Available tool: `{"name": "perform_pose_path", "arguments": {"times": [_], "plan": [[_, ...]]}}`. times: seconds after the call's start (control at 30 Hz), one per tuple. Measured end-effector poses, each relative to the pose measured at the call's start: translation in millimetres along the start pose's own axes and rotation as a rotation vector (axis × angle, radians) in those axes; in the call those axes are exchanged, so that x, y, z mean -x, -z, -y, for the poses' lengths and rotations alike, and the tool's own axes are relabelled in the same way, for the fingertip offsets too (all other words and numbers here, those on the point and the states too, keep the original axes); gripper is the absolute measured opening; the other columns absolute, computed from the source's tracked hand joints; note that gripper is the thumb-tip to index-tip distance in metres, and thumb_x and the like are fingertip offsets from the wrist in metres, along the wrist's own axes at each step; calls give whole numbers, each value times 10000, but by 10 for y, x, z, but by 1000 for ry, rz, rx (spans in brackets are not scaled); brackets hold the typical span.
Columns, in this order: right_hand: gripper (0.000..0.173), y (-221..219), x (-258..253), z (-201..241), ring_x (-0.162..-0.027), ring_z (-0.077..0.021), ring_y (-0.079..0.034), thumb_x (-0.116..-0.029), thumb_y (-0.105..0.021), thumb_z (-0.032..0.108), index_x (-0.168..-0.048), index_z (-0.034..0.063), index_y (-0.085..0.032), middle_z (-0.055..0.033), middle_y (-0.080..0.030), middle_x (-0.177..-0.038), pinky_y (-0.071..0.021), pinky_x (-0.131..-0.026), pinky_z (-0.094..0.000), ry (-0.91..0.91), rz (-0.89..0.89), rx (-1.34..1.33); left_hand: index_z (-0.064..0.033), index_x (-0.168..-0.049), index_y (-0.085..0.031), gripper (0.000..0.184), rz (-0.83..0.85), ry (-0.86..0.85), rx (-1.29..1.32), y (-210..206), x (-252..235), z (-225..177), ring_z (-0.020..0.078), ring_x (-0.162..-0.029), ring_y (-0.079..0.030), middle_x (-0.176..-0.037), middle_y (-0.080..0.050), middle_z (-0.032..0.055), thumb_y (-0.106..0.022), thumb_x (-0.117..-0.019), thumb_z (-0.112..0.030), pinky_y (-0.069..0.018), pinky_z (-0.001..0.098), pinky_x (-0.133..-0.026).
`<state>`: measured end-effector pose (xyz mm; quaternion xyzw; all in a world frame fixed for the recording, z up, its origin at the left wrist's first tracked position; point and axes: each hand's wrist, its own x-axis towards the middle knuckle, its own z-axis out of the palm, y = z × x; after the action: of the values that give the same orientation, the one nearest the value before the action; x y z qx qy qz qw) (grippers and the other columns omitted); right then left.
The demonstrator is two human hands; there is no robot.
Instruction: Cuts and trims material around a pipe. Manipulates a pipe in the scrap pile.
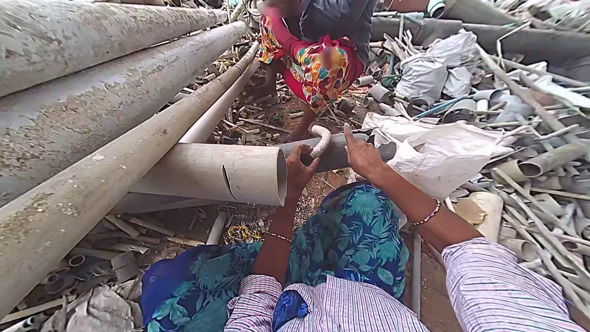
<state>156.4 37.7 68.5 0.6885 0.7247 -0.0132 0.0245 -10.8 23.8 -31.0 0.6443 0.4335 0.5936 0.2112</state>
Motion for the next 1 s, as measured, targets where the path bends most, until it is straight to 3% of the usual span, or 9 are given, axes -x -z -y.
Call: {"name": "perform_pose_path", "arguments": {"times": [0.13,0.27,0.37,0.53,0.6,0.73,0.8,0.87,1.0], "plan": [[615,-7,251,175,-855,-489,-666,-1094,-415,125,-1649,116,-148,-314,-615,-1091,-528,-720,-575,184,-89,-3,21,-1244,-589,487,-26,-38,18,-28,-56,-10,281,-984,-714,-1125,-716,194,-808,-810,1,-582,424,-872],[646,56,-33,-6,-1033,-561,-633,-1101,-389,145,-1654,139,-55,-364,-622,-1129,-497,-835,-661,1,32,-12,12,-1241,-597,463,6,-8,29,9,20,-3,298,-1001,-707,-1144,-707,193,-804,-828,-17,-586,445,-874],[611,55,201,101,-898,-506,-661,-1101,-404,147,-1649,118,-137,-320,-620,-1092,-521,-743,-595,154,-38,35,19,-1214,-608,448,-18,-37,35,-39,-47,10,285,-980,-712,-1116,-712,194,-802,-811,0,-586,434,-862],[622,57,-22,-91,-1028,-552,-639,-1104,-375,161,-1650,119,-80,-353,-632,-1110,-501,-832,-657,59,2,-18,11,-1195,-620,425,-16,-13,-4,-34,-26,3,279,-952,-718,-1091,-718,185,-813,-817,-20,-593,435,-852],[608,37,132,0,-887,-522,-668,-1085,-423,142,-1637,76,-177,-326,-649,-1036,-522,-734,-614,208,-139,-13,23,-1149,-651,402,-66,-31,-8,-94,-100,21,262,-944,-731,-1063,-735,174,-822,-787,-16,-594,431,-862],[664,2,13,-15,-991,-525,-649,-1074,-439,115,-1651,149,-111,-327,-635,-1081,-511,-794,-627,68,74,45,20,-1140,-654,383,-26,-8,-7,-61,-48,-4,270,-951,-725,-1066,-729,176,-826,-801,-18,-590,439,-867],[613,168,-100,-148,-1055,-565,-628,-1096,-415,159,-1641,96,-141,-363,-637,-1115,-487,-848,-676,37,1,-27,50,-1117,-666,366,-48,-5,2,-82,-88,3,282,-948,-730,-1052,-735,193,-826,-792,-6,-590,448,-875],[568,309,66,-95,-985,-551,-650,-1090,-421,143,-1620,60,-233,-337,-651,-1093,-493,-791,-666,158,-195,-87,74,-1139,-669,378,-36,-6,-13,-103,-151,2,312,-995,-720,-1080,-728,215,-815,-799,-2,-573,469,-915],[521,367,316,-69,-912,-528,-664,-1074,-443,109,-1585,61,-350,-314,-657,-1070,-503,-741,-645,284,-358,-149,50,-1265,-653,422,150,-94,-139,-41,-163,-43,419,-1204,-623,-1308,-630,259,-686,-848,103,-495,537,-1040]]}}
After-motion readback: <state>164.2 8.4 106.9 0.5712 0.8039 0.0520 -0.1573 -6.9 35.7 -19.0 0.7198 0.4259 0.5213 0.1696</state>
